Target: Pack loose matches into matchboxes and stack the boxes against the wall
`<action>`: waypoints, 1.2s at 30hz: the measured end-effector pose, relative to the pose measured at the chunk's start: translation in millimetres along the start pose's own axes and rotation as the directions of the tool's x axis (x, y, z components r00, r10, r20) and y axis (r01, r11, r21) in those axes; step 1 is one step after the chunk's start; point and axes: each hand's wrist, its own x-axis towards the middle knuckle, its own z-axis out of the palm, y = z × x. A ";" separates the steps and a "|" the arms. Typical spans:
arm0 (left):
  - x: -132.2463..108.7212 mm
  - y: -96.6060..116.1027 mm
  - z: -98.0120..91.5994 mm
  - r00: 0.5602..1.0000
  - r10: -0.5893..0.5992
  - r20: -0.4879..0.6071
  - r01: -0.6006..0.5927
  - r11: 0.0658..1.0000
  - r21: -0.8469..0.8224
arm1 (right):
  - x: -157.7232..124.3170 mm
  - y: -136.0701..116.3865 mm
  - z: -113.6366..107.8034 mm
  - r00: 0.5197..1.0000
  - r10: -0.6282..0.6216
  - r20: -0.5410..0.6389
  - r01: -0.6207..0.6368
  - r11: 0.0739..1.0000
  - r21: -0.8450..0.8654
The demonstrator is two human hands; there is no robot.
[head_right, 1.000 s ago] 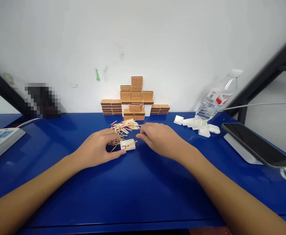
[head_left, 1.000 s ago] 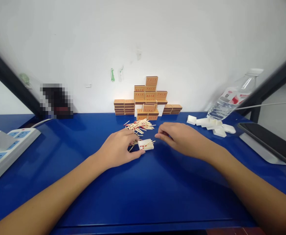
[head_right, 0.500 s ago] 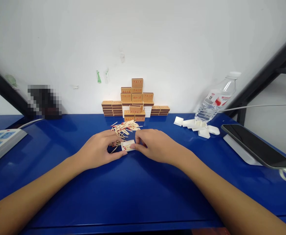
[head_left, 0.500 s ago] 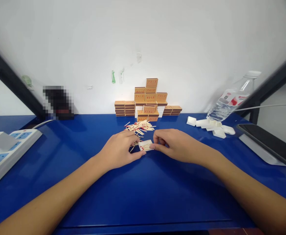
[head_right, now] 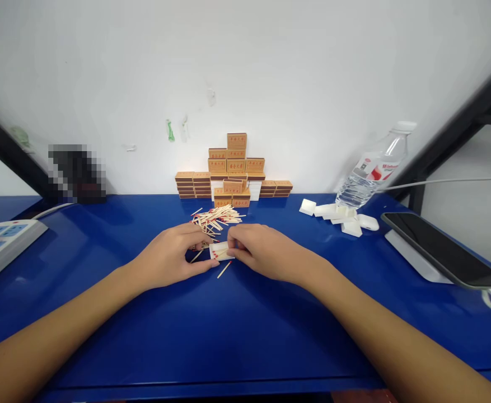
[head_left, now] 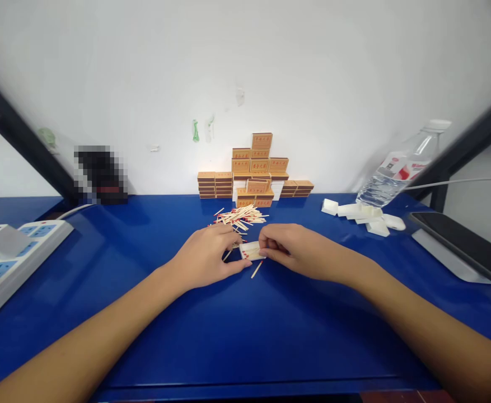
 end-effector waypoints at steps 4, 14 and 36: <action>-0.1 -1.4 0.8 1.000 -0.010 0.003 0.010 1.000 -0.010 | -2.5 -4.6 -2.0 0.999 -0.035 -0.023 0.035 0.999 0.010; -0.3 -4.7 0.7 0.990 0.044 -0.134 -0.028 0.993 0.117 | -6.8 -12.1 7.9 0.982 -0.109 0.152 0.091 0.988 0.121; 1.9 -11.6 -4.2 0.922 0.099 -0.373 -0.041 0.986 0.160 | 5.4 -7.2 1.7 0.910 0.150 -0.386 0.041 0.894 0.446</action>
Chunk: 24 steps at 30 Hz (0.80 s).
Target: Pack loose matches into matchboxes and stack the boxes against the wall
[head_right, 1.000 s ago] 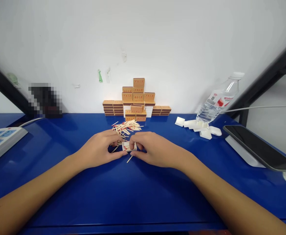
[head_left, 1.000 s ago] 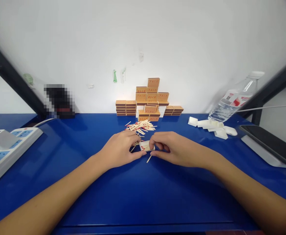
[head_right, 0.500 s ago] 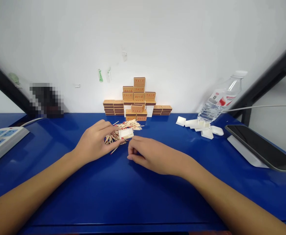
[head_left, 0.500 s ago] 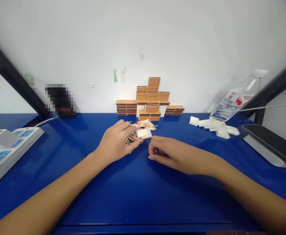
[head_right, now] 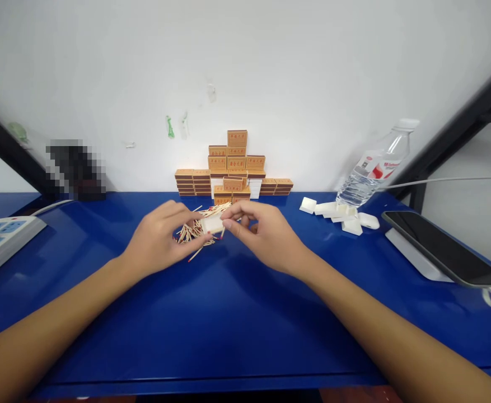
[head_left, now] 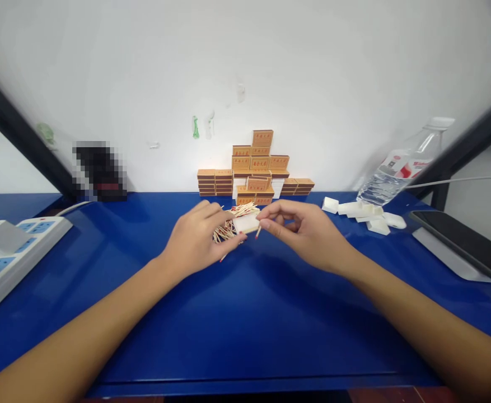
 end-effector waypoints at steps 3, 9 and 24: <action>0.0 -3.6 -1.5 1.000 -0.009 -0.020 0.009 1.000 -0.019 | 2.7 2.2 3.1 0.995 0.026 -0.093 -0.017 0.996 0.088; -2.7 0.2 1.3 0.997 0.064 0.033 -0.063 0.997 -0.037 | 2.4 5.9 7.2 0.994 0.061 -0.096 -0.052 0.994 0.093; -6.2 22.5 2.8 0.937 0.076 0.342 0.021 0.963 -0.270 | 28.4 72.2 -2.5 0.997 -0.075 -0.019 0.061 0.913 -0.405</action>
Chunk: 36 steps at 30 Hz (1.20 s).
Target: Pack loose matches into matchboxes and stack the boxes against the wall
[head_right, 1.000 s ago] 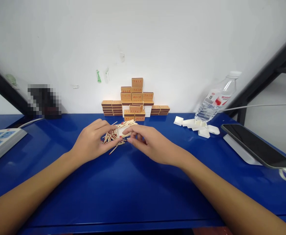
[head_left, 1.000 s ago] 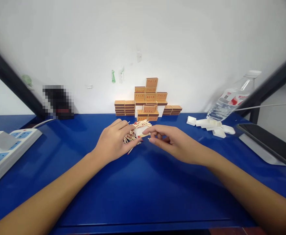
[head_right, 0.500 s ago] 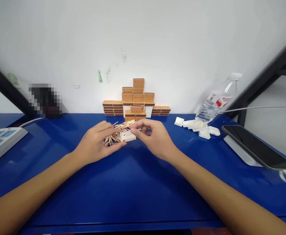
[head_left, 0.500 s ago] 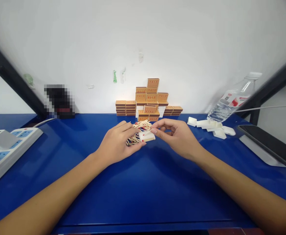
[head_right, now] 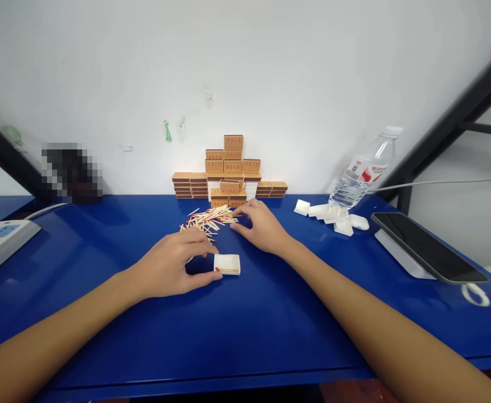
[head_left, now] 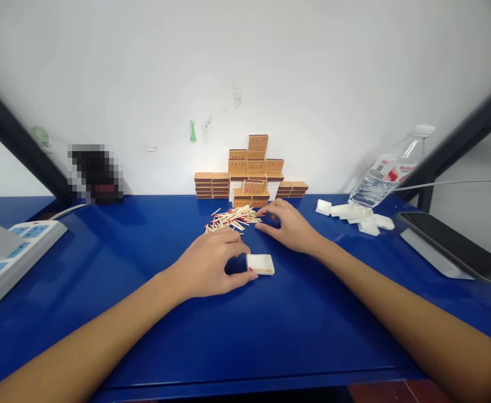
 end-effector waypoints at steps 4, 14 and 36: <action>0.4 0.1 0.6 1.000 -0.008 0.021 0.007 1.000 0.022 | 12.4 5.4 9.8 0.995 -0.036 0.090 0.038 0.999 -0.015; 0.5 -10.3 -0.1 0.998 -0.052 -0.031 0.054 0.995 0.078 | 2.7 2.0 -7.9 0.964 0.001 0.267 0.022 0.996 -0.081; 2.1 -8.9 -1.3 0.993 -0.088 -0.078 0.095 0.991 0.095 | -24.6 -55.1 -27.5 0.930 -0.178 0.322 0.173 0.984 0.044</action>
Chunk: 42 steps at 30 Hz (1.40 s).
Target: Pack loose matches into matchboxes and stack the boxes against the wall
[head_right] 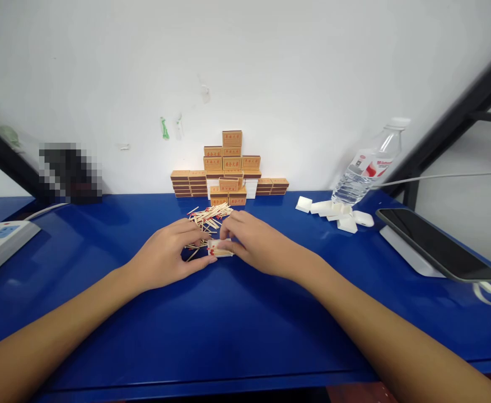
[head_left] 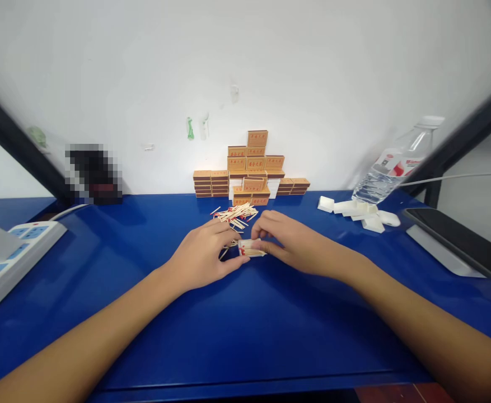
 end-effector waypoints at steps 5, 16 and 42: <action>-0.1 -2.3 -0.6 0.998 -0.044 -0.048 0.046 0.999 0.027 | 0.3 6.9 -13.9 0.991 0.108 -0.081 -0.113 0.991 -0.065; 0.8 -3.4 -1.5 0.998 -0.018 -0.058 0.020 0.999 0.028 | -1.8 3.2 -16.8 0.991 0.080 0.105 -0.082 0.997 0.007; 0.8 -4.3 0.7 0.997 0.072 0.007 -0.072 0.997 -0.038 | 0.0 -4.0 -3.1 0.994 0.047 0.097 -0.061 0.988 0.145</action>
